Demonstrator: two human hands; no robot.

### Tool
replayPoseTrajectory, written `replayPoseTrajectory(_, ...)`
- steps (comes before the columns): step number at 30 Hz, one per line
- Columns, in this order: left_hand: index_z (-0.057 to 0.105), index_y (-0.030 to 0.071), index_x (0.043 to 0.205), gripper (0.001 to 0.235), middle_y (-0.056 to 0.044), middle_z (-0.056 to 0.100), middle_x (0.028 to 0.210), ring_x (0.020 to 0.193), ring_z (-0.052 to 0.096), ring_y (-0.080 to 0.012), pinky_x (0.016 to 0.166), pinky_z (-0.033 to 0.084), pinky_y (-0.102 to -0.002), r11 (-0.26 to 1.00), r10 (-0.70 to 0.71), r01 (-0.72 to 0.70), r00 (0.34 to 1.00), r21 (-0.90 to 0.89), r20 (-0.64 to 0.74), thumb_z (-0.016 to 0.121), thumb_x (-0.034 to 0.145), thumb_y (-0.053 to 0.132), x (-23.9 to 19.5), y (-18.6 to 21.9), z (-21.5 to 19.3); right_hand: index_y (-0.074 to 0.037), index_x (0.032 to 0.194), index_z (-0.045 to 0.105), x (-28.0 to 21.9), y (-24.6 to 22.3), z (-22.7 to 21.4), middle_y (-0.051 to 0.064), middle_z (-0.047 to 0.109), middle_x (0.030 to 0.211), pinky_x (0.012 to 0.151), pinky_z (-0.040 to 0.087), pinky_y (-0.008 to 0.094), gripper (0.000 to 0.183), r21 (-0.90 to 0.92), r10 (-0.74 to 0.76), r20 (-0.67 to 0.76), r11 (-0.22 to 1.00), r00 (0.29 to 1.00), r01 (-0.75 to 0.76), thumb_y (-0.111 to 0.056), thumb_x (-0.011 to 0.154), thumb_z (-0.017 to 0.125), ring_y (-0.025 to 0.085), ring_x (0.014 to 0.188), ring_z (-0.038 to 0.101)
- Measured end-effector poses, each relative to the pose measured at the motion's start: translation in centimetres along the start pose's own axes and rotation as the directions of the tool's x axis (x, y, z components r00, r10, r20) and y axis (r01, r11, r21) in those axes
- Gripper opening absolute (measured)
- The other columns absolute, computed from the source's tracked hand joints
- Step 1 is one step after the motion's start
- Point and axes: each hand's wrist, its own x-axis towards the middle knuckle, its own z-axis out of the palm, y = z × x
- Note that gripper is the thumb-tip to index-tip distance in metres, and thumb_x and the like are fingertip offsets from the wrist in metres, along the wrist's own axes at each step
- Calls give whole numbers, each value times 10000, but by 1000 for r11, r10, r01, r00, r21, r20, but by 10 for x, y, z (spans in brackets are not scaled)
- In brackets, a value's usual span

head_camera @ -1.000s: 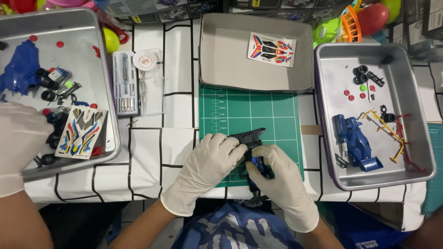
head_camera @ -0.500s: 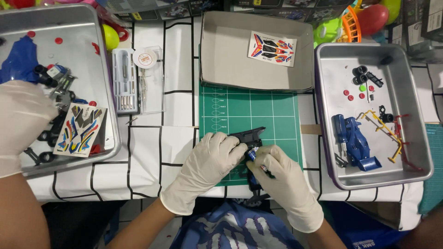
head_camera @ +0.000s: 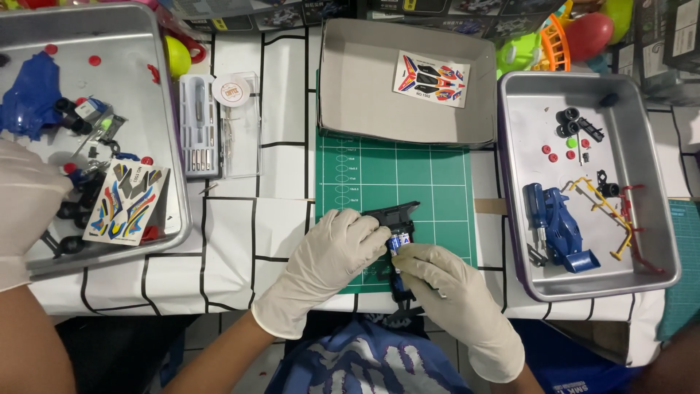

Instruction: Assembling a toy car by installing the motor and internal components into the chassis

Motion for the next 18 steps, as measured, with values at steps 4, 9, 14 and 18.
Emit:
replayPoseTrajectory(4, 659, 98, 1076, 220, -21, 619, 952, 891, 579, -224, 782, 493, -357, 1000, -20, 21, 1000, -19, 23, 721, 910, 228, 0, 1, 0, -71, 1028, 773, 2, 4, -1, 68, 752, 1088, 766, 606, 291, 246, -8, 10, 22, 1000, 1000, -10, -32, 785, 778, 210, 927, 741)
replayPoseTrajectory(9, 657, 94, 1086, 236, -25, 618, 960, 896, 576, -227, 788, 492, -358, 1000, -16, 16, 1000, -23, 7, 720, 909, 237, 0, 1, -1, -51, 1022, 758, 2, 0, -2, 53, 757, 1068, 728, 625, 245, 201, 117, 173, 78, 976, 982, -182, 9, 832, 733, 160, 831, 763)
replayPoseTrajectory(14, 657, 97, 1085, 224, -21, 620, 966, 899, 577, -222, 797, 497, -355, 1000, -26, 26, 999, -15, 29, 717, 915, 230, 0, 2, -1, -42, 1014, 775, 9, -2, -4, 71, 753, 1069, 753, 618, 261, 217, 117, 165, 101, 977, 981, -176, 10, 804, 755, 186, 887, 753)
replayPoseTrajectory(18, 661, 101, 1090, 236, -21, 618, 965, 902, 580, -227, 791, 494, -355, 1000, -19, 19, 1000, -18, 10, 722, 910, 242, 0, 1, 0, -24, 1006, 769, 15, -4, -9, 77, 747, 1049, 749, 613, 275, 196, 113, 125, 148, 983, 981, -142, -10, 811, 750, 199, 873, 747)
